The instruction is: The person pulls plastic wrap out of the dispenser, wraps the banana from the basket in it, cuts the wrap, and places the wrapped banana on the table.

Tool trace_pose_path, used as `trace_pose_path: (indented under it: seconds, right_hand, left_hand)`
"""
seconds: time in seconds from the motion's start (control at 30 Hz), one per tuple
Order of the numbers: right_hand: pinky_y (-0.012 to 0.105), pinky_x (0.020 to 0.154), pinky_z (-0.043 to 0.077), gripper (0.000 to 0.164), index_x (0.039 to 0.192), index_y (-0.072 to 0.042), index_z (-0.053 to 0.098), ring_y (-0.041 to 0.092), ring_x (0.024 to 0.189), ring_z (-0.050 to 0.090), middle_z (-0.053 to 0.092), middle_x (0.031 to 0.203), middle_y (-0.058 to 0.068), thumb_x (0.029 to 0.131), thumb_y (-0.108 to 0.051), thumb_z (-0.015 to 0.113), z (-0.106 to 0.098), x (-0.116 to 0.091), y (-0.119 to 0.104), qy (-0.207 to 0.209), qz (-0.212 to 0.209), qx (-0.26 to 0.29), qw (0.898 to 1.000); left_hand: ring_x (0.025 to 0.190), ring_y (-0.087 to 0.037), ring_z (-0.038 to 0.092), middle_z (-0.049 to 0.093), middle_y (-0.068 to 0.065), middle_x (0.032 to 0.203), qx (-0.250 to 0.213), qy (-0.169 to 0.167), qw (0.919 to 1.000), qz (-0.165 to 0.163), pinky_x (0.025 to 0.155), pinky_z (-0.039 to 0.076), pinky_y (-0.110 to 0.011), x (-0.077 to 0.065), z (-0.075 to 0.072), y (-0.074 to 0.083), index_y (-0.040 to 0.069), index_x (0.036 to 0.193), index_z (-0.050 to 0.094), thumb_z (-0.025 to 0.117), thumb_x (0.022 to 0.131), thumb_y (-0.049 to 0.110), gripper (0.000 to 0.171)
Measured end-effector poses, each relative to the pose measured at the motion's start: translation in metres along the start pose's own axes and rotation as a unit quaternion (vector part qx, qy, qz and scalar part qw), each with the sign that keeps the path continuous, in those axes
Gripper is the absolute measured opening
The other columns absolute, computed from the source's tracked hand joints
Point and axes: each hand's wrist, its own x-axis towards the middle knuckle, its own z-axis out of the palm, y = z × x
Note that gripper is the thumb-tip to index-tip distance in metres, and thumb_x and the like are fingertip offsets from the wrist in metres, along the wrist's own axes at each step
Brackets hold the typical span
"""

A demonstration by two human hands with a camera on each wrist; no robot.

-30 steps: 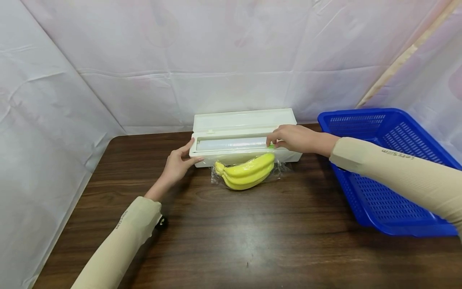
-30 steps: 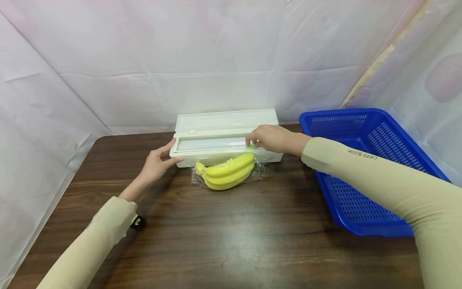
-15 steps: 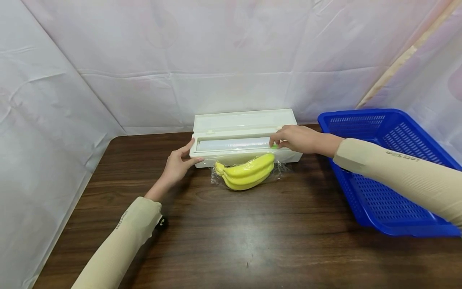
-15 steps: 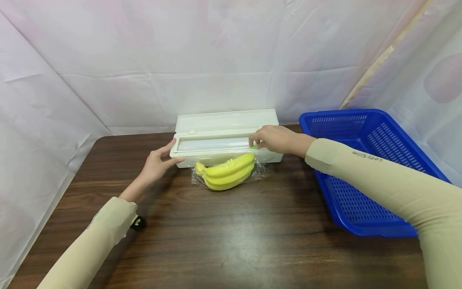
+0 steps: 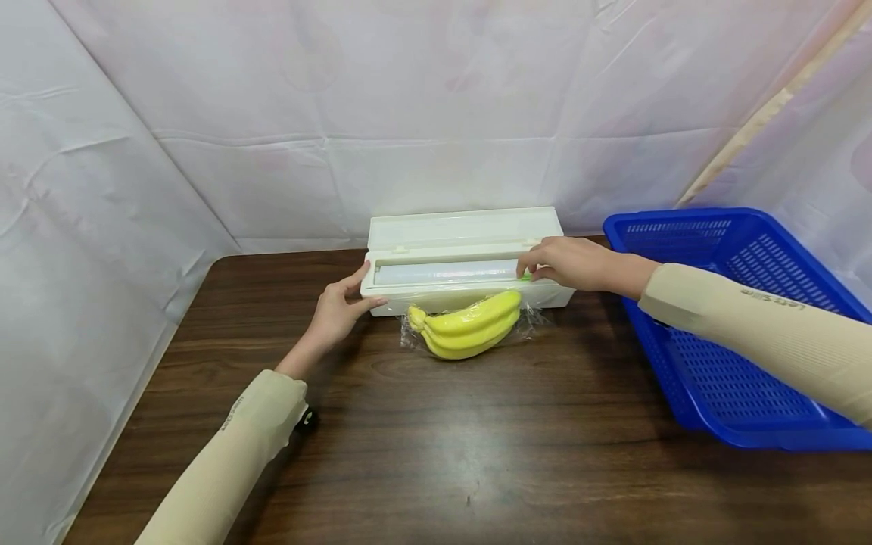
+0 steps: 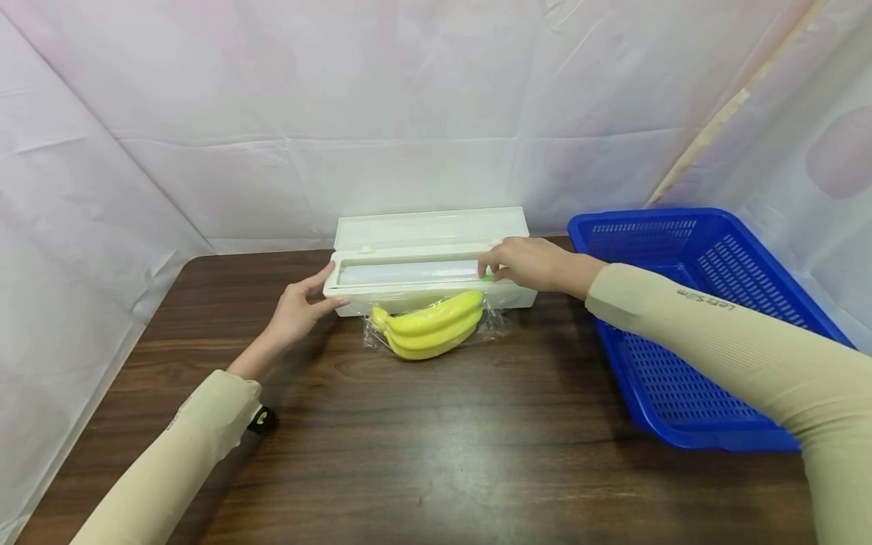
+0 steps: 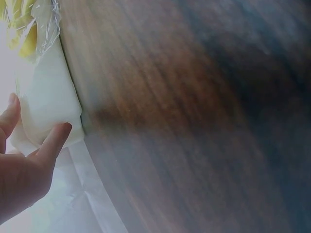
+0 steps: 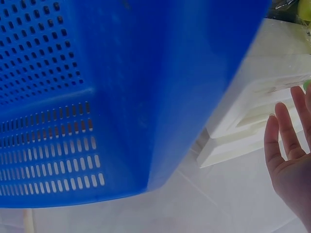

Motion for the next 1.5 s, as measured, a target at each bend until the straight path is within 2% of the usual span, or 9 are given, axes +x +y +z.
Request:
trace_pose_path:
  seconds: [0.47, 0.7, 0.9, 1.2, 1.37, 1.5]
  right_hand:
    - [0.043, 0.073, 0.058, 0.02, 0.112, -0.02, 0.075, 0.027, 0.1, 0.069, 0.075, 0.102, 0.003, 0.1, -0.005, 0.072, -0.001, -0.007, 0.006, 0.007, 0.0, -0.004, 1.0]
    - [0.042, 0.071, 0.057, 0.022, 0.11, -0.022, 0.075, 0.027, 0.101, 0.069, 0.075, 0.103, 0.004, 0.099, -0.003, 0.073, -0.004, -0.016, 0.01, 0.01, 0.003, -0.011, 1.0]
    - [0.042, 0.072, 0.057, 0.022, 0.108, -0.024, 0.074, 0.025, 0.098, 0.069, 0.074, 0.101, 0.001, 0.099, -0.004, 0.073, -0.006, -0.023, 0.014, 0.012, 0.015, -0.02, 1.0]
    - [0.042, 0.07, 0.058, 0.023, 0.107, -0.023, 0.075, 0.025, 0.097, 0.068, 0.074, 0.101, 0.001, 0.098, -0.003, 0.074, -0.01, -0.031, 0.016, 0.01, 0.016, -0.023, 1.0]
    - [0.038, 0.066, 0.056, 0.024, 0.107, -0.023, 0.076, 0.024, 0.097, 0.068, 0.074, 0.102, 0.001, 0.098, -0.001, 0.073, -0.011, -0.035, 0.017, 0.007, 0.029, -0.024, 0.999]
    - [0.038, 0.065, 0.055, 0.024, 0.107, -0.023, 0.076, 0.024, 0.097, 0.068, 0.074, 0.102, 0.002, 0.098, -0.001, 0.073, -0.01, -0.037, 0.017, 0.012, 0.03, -0.027, 0.999]
  left_hand:
    - [0.152, -0.033, 0.042, 0.038, -0.008, 0.167, -0.001, 0.0, 1.0, -0.001, 0.105, 0.05, -0.051, -0.001, 0.0, 0.0, 0.022, 0.165, 0.035, 0.078, 0.099, 0.024, 0.08]
    - [0.153, -0.032, 0.04, 0.036, -0.005, 0.168, -0.002, 0.001, 1.0, 0.006, 0.114, 0.046, -0.055, -0.001, 0.0, -0.001, 0.021, 0.165, 0.035, 0.078, 0.099, 0.023, 0.08]
    - [0.153, -0.033, 0.039, 0.035, -0.005, 0.169, -0.002, 0.002, 1.0, 0.005, 0.116, 0.044, -0.056, -0.003, -0.002, 0.0, 0.021, 0.165, 0.034, 0.078, 0.099, 0.023, 0.079]
    - [0.152, -0.033, 0.041, 0.038, -0.007, 0.167, 0.0, 0.004, 1.0, 0.002, 0.115, 0.046, -0.056, -0.004, 0.0, 0.0, 0.02, 0.165, 0.034, 0.078, 0.099, 0.022, 0.08]
    - [0.151, -0.032, 0.043, 0.039, -0.007, 0.166, -0.002, 0.005, 1.0, 0.004, 0.108, 0.049, -0.052, -0.004, 0.001, 0.001, 0.02, 0.165, 0.035, 0.078, 0.098, 0.022, 0.079]
    - [0.151, -0.032, 0.043, 0.041, -0.007, 0.165, -0.002, 0.005, 1.0, 0.003, 0.111, 0.048, -0.053, -0.004, 0.002, 0.002, 0.02, 0.165, 0.035, 0.078, 0.098, 0.022, 0.079]
